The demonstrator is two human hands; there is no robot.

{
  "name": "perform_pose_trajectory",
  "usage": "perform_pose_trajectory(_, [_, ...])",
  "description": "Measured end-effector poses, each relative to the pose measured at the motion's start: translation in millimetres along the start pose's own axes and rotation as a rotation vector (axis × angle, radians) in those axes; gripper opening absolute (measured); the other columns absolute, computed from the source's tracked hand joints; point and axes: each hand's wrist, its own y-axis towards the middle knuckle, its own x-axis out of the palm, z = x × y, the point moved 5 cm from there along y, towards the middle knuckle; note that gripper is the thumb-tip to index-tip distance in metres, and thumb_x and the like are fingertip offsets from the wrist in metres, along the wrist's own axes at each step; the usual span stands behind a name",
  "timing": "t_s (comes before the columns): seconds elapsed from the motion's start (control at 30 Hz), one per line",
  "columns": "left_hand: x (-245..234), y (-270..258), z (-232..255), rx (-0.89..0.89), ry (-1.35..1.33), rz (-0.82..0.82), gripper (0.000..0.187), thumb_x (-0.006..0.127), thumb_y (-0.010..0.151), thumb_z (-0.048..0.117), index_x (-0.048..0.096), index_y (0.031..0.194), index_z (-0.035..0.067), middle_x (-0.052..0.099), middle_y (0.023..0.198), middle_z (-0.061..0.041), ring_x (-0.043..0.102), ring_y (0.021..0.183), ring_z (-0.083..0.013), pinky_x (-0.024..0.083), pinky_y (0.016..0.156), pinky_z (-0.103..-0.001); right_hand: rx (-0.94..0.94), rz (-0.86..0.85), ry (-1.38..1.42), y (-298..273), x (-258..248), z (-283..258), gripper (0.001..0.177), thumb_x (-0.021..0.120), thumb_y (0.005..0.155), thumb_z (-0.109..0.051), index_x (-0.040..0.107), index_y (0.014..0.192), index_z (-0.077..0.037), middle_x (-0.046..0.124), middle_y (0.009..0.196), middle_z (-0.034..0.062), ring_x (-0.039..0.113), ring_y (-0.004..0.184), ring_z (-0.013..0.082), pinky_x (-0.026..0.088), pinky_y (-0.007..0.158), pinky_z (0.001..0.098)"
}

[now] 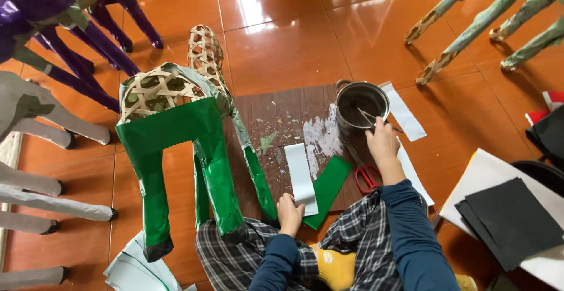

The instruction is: Decorating a bamboo giraffe frame by cutting and gluing green paper strips onto its legs and body.

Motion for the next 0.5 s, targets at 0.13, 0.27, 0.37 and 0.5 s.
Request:
perform_pose_trajectory(0.13, [7, 6, -18, -0.203, -0.403, -0.042, 0.045, 0.089, 0.086, 0.017, 0.059, 0.120, 0.013, 0.077, 0.103, -0.014, 0.078, 0.106, -0.0369, 0.063, 0.088, -0.043, -0.073, -0.138, 0.037, -24, 16, -3, 0.064, 0.051, 0.110, -0.020, 0.036, 0.170, -0.034, 0.065, 0.121, 0.0145, 0.077, 0.102, 0.0423, 0.064, 0.090, 0.0580])
perform_pose_trajectory(0.27, [10, 9, -26, -0.101, -0.435, 0.109, 0.031, 0.080, 0.088, 0.013, 0.071, 0.118, 0.011, 0.079, 0.105, -0.022, 0.077, 0.107, -0.0455, 0.063, 0.089, -0.053, -0.107, 0.124, 0.255, -96, -7, -11, 0.052, 0.057, 0.103, -0.017, 0.067, 0.154, -0.025, 0.071, 0.094, 0.0207, 0.076, 0.096, 0.0454, 0.063, 0.082, 0.0572])
perform_pose_trajectory(0.37, [4, 12, -21, 0.068, -0.361, 0.198, 0.015, 0.081, 0.090, 0.021, 0.076, 0.102, 0.013, 0.077, 0.094, -0.018, 0.075, 0.098, -0.0429, 0.060, 0.086, -0.054, -0.003, -0.079, 0.553, -140, -13, -21, 0.051, 0.070, 0.104, -0.032, 0.067, 0.155, -0.027, 0.078, 0.132, 0.0163, 0.071, 0.124, 0.0394, 0.059, 0.104, 0.0536])
perform_pose_trajectory(0.5, [8, 6, -20, 0.026, -0.404, 0.166, 0.024, 0.088, 0.085, 0.026, 0.077, 0.098, 0.009, 0.077, 0.094, -0.020, 0.076, 0.096, -0.0427, 0.060, 0.082, -0.052, 0.059, -0.088, 0.727, -123, 17, -7, 0.045, 0.076, 0.102, -0.023, 0.074, 0.147, -0.022, 0.075, 0.138, 0.0126, 0.066, 0.134, 0.0324, 0.055, 0.112, 0.0486])
